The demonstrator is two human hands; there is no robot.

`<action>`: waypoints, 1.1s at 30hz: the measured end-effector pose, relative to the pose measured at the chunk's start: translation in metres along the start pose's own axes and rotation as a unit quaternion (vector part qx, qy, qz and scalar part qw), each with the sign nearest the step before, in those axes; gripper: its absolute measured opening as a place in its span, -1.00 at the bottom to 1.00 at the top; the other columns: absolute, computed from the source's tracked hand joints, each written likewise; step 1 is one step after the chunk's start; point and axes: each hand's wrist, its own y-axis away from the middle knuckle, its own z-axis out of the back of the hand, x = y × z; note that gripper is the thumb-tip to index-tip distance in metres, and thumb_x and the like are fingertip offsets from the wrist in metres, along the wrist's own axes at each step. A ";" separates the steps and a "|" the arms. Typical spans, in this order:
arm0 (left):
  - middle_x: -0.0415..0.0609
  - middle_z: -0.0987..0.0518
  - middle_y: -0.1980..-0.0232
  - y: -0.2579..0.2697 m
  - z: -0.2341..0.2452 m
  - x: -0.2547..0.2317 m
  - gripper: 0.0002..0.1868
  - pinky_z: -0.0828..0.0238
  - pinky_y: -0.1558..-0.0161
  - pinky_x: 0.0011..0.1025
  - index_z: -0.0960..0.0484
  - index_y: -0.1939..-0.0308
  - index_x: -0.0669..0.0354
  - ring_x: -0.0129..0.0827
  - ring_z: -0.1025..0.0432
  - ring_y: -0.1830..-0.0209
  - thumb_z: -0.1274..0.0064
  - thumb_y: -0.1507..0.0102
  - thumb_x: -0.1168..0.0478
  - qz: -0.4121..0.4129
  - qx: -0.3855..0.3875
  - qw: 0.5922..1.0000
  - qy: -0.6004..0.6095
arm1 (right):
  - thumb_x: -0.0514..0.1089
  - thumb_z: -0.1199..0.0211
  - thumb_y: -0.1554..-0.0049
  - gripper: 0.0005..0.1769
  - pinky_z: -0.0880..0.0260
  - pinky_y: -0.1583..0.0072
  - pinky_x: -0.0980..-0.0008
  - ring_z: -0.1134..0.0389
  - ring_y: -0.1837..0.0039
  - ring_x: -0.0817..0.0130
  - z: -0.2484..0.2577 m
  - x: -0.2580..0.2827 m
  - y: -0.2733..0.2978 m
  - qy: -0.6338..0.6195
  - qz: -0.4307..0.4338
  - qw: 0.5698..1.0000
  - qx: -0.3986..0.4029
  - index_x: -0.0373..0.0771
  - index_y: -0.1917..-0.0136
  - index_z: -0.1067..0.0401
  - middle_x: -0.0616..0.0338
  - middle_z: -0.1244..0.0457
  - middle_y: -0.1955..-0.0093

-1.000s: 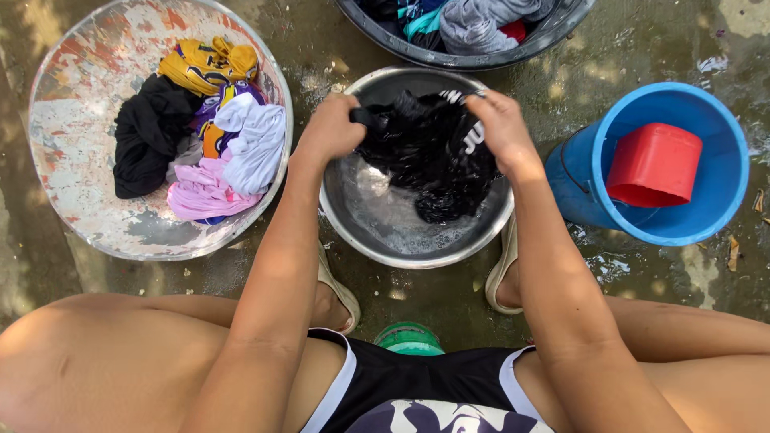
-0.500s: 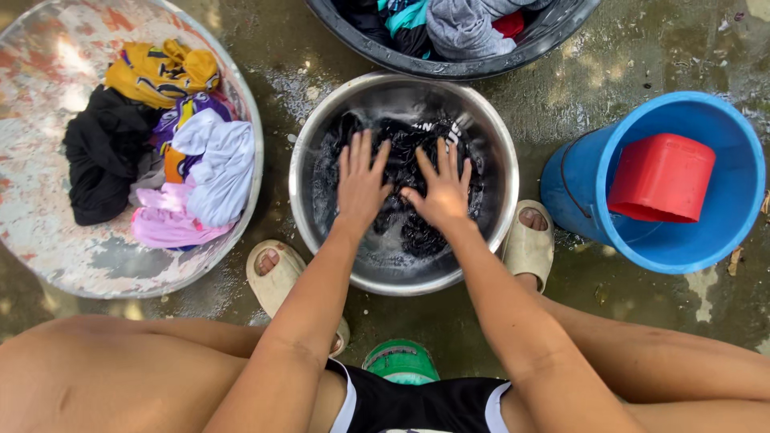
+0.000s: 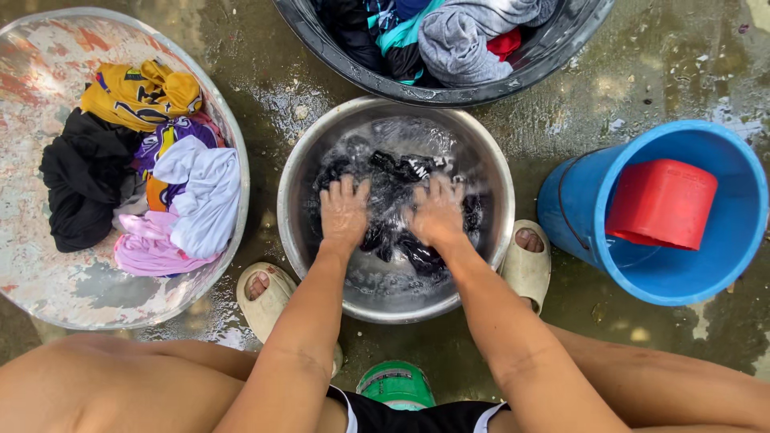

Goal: The person washes clothes by hand in a basin of soapy water, wrings them out, and places them into a separate basin.

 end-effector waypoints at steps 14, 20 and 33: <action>0.43 -0.56 -0.12 0.021 0.068 -0.011 -0.50 -0.34 -0.22 -0.08 -0.47 -0.09 0.32 0.22 -0.43 -0.20 -0.04 -0.26 -0.02 0.138 -0.037 0.902 0.408 | -0.29 -0.35 0.25 0.39 0.31 -0.55 -0.19 0.38 -0.72 0.03 0.024 0.037 0.070 -0.037 0.095 0.994 -0.040 -0.01 -0.71 0.33 -0.03 0.39 -0.75; 0.16 -0.62 0.10 0.038 0.111 -0.031 -0.63 -0.51 -0.02 -0.23 -0.46 0.00 0.43 -0.15 -0.56 0.08 -0.08 -0.26 0.17 -0.008 -0.105 0.734 0.671 | -0.03 -0.52 0.14 0.26 0.14 -0.50 -0.16 0.20 -0.62 0.09 -0.003 0.032 0.044 -0.175 0.089 0.977 -0.080 -0.06 -0.62 0.21 0.05 0.24 -0.65; 0.35 -0.38 -0.26 0.049 0.103 0.019 0.24 -0.20 -0.25 -0.16 -0.19 -0.41 0.45 0.08 -0.27 -0.28 -0.66 0.18 0.17 -0.330 -0.251 0.830 0.374 | 0.15 -0.21 -0.32 -0.51 -0.35 -0.38 0.06 -0.35 -0.28 0.14 0.164 0.104 0.114 -0.905 0.228 0.358 -0.026 -0.28 -0.27 -0.43 0.09 -0.34 -0.23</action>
